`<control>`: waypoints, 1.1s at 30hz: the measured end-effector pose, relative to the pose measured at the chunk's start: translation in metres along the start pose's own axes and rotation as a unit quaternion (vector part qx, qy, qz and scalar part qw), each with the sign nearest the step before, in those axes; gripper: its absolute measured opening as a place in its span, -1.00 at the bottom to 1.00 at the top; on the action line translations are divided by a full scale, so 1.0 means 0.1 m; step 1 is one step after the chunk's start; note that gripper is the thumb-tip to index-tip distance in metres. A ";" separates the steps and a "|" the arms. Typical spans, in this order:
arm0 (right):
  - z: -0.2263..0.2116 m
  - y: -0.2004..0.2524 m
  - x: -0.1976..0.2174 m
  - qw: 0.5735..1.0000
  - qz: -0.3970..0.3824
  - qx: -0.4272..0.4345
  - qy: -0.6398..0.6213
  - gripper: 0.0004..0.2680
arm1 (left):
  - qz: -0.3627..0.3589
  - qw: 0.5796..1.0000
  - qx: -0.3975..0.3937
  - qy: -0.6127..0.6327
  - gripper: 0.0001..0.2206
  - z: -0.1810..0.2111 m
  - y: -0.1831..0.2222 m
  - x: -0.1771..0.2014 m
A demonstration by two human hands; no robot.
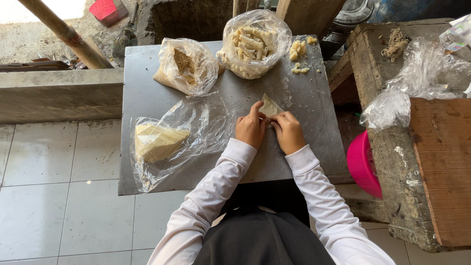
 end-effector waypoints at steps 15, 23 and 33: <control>0.16 -0.19 0.02 0.990 -0.138 0.024 -0.021 -0.85 | -0.059 0.989 -0.077 -0.111 -0.68 0.14 -0.01 0.02; 0.48 -0.46 -0.08 0.987 -0.158 -0.016 -0.005 -0.91 | -0.070 0.992 -0.030 -0.105 -0.76 0.05 -0.20 -0.01; 0.48 -0.56 -0.13 0.979 -0.198 0.036 0.033 -0.85 | -0.081 0.981 -0.092 -0.152 -0.77 0.04 -0.31 -0.05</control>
Point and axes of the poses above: each hand's wrist, its own y-axis away from the middle knuckle, its own x-axis out of the back of the hand, z = x × y, the point moved 9 cm from there along -y, towards the middle knuckle, and after that the axes turned 14 degrees about -z, right-handed, at the moved point
